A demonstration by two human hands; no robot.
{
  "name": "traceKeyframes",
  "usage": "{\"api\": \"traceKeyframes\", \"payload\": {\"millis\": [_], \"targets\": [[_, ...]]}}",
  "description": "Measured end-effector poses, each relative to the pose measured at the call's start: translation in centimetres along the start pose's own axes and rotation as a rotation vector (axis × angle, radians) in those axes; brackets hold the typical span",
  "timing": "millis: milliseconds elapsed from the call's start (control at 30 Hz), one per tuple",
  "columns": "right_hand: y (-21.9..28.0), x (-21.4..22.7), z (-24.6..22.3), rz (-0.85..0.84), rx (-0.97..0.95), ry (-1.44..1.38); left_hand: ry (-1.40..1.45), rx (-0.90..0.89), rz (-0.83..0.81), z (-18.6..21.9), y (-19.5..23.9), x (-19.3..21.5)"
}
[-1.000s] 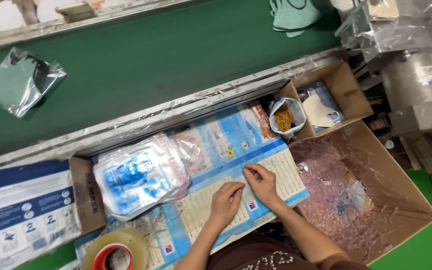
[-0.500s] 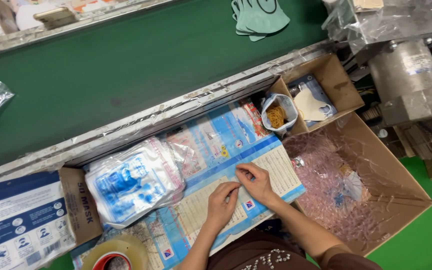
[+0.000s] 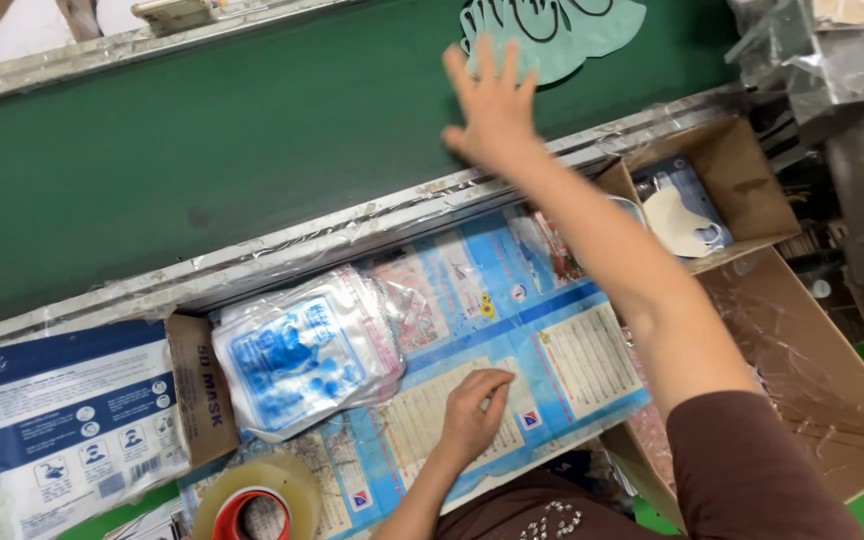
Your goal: The recorder picks up several face masks, places them into a plastic bag, seals or folds the bag, and places it on a moving conveyor belt.
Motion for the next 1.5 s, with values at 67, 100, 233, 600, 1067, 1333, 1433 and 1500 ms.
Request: {"api": "traceKeyframes", "payload": {"millis": [67, 100, 233, 600, 1067, 1333, 1433, 1500], "targets": [[-2.7, -2.0, 4.8, -0.078, -0.105, -0.109, -0.006, -0.004, -0.005, 0.3, 0.0, 0.1], [-4.1, -3.4, 7.6, -0.15, -0.21, -0.213, -0.01, -0.015, -0.009, 0.5, -0.2, 0.2], [-5.7, -7.2, 9.9, -0.23, -0.141, -0.165, 0.008, -0.006, -0.024, 0.9, -0.9, 0.6], [-2.0, 3.5, 8.4, 0.121, 0.05, -0.943, 0.217, 0.29, -0.021, -2.8, -0.2, 0.5], [27.7, 3.7, -0.4, -0.279, -0.01, -1.431, 0.146, 0.184, 0.025, 0.0, -3.3, 7.5], [32.4, 0.1, -5.4, -0.104, 0.384, -0.746, -0.321, -0.015, -0.059, 1.2, -2.0, 5.0], [34.2, -0.4, -0.8, -0.526, -0.267, -1.362, 0.165, 0.344, -0.166, 0.3, -1.6, 6.0], [34.3, 1.8, 0.0, -0.625, -0.429, -1.467, 1.095, 0.6, -0.279, 2.3, -1.0, 4.9]]}}
Point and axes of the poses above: each hand's wrist, its own y-axis away from the middle knuckle, its own x-axis out of the back of the hand, z = x × y, the point moved 10 cm from there along -y, towards the middle knuckle, and after that the axes turned 1 degree about z, right-handed, at the moved point
